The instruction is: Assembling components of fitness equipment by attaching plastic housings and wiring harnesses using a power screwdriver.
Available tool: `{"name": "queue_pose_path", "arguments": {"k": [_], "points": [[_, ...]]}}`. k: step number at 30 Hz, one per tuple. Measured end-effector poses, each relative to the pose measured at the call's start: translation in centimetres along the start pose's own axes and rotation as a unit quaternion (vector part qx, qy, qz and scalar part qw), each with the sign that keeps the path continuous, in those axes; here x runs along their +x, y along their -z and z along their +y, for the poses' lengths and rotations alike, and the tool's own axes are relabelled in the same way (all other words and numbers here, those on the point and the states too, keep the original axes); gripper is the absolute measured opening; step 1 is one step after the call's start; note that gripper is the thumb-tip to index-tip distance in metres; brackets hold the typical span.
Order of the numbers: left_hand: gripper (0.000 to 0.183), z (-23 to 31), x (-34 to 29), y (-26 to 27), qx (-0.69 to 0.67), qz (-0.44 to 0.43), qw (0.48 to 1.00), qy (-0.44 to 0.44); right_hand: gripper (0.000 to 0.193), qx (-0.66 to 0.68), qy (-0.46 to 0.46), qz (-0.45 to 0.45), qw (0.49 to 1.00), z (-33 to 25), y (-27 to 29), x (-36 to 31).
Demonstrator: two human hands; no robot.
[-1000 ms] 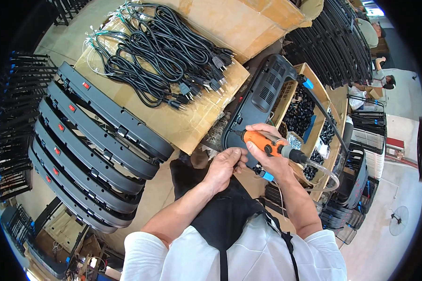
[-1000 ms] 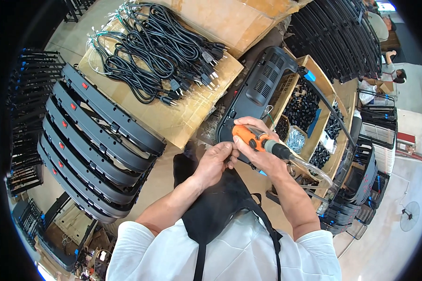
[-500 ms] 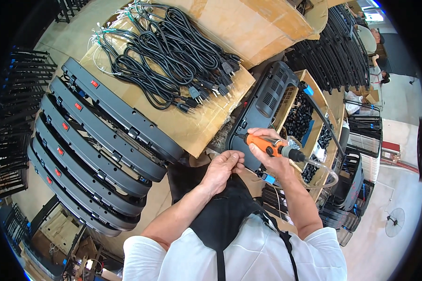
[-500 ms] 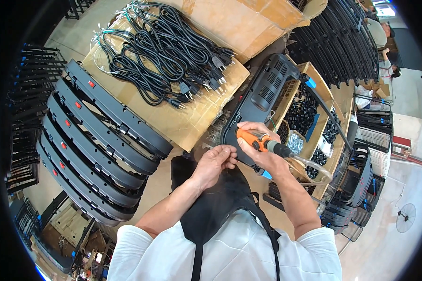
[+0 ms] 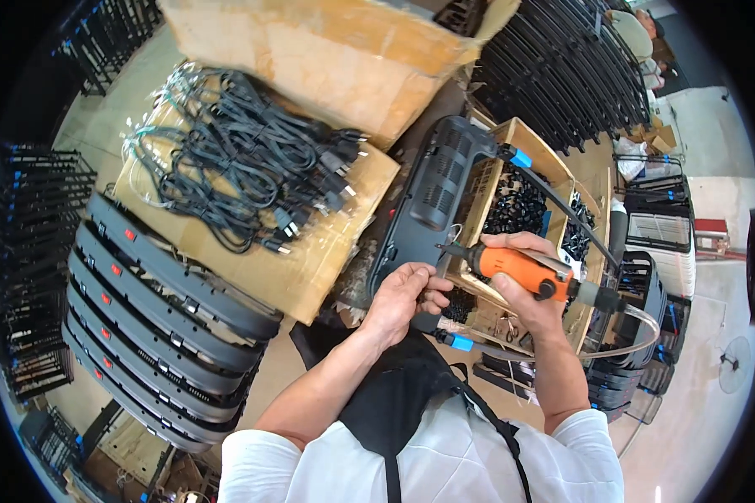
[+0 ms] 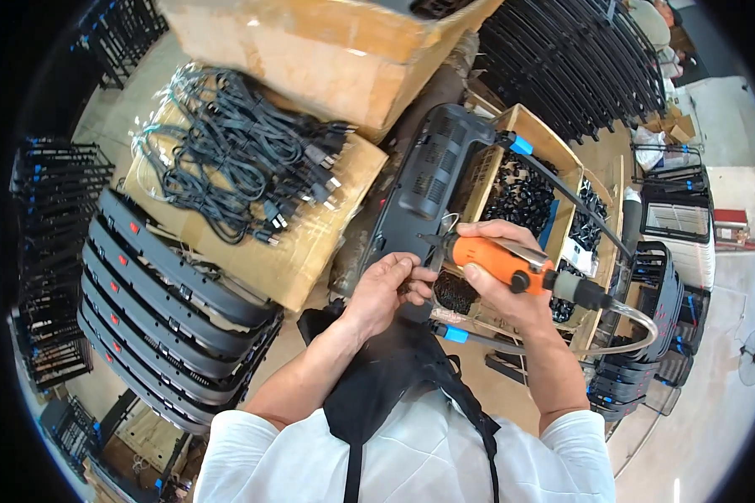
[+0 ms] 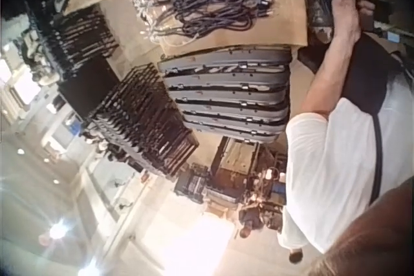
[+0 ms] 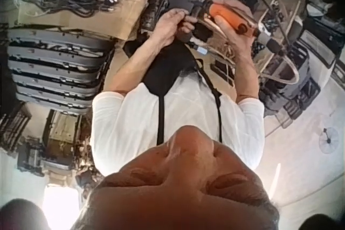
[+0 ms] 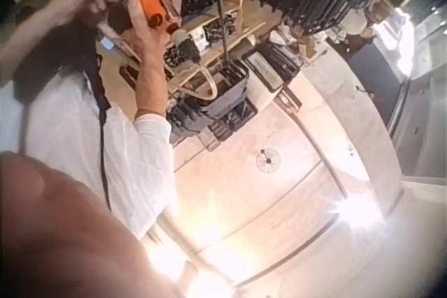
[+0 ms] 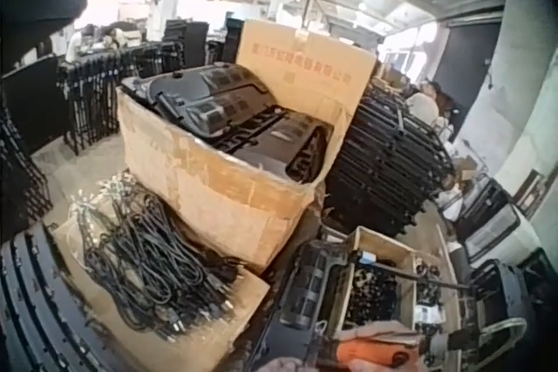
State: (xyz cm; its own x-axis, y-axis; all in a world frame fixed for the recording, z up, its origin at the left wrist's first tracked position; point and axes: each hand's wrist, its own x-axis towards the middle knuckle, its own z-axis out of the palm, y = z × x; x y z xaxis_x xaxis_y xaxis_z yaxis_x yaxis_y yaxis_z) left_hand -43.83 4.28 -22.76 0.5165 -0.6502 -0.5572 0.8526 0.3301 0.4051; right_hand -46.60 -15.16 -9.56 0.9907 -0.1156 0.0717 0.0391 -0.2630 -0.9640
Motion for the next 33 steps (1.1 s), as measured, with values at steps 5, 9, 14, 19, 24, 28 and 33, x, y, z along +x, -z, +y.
{"name": "queue_pose_path", "arguments": {"k": [5,9,14,19,24,28,33], "points": [[0.022,0.3,8.1,-4.5,-0.159,-0.057,0.985,0.027,0.050,0.014,0.017,0.011,1.000,1.8,7.0,1.6],[0.022,0.4,13.9,-9.1,-0.256,-0.057,0.963,0.063,0.049,0.032,0.002,0.055,0.998,4.5,10.9,3.2],[0.023,0.1,19.1,-12.5,-0.292,-0.040,0.953,0.071,0.048,0.010,0.016,0.066,0.998,7.6,15.3,5.3],[0.018,-0.3,22.6,-14.6,-0.322,-0.020,0.942,0.093,0.048,0.021,-0.024,0.080,0.996,8.8,18.1,7.3],[0.019,-0.8,25.6,-15.8,-0.351,-0.011,0.932,0.083,0.045,-0.008,-0.064,0.082,0.994,9.5,19.9,9.9],[0.020,0.0,28.2,-15.7,-0.359,-0.065,0.928,0.067,0.051,0.007,-0.058,0.082,0.995,11.0,21.0,12.7],[0.022,0.5,29.1,-17.0,-0.297,0.020,0.954,0.031,0.049,0.014,-0.061,0.111,0.992,11.7,20.8,16.7]]}}
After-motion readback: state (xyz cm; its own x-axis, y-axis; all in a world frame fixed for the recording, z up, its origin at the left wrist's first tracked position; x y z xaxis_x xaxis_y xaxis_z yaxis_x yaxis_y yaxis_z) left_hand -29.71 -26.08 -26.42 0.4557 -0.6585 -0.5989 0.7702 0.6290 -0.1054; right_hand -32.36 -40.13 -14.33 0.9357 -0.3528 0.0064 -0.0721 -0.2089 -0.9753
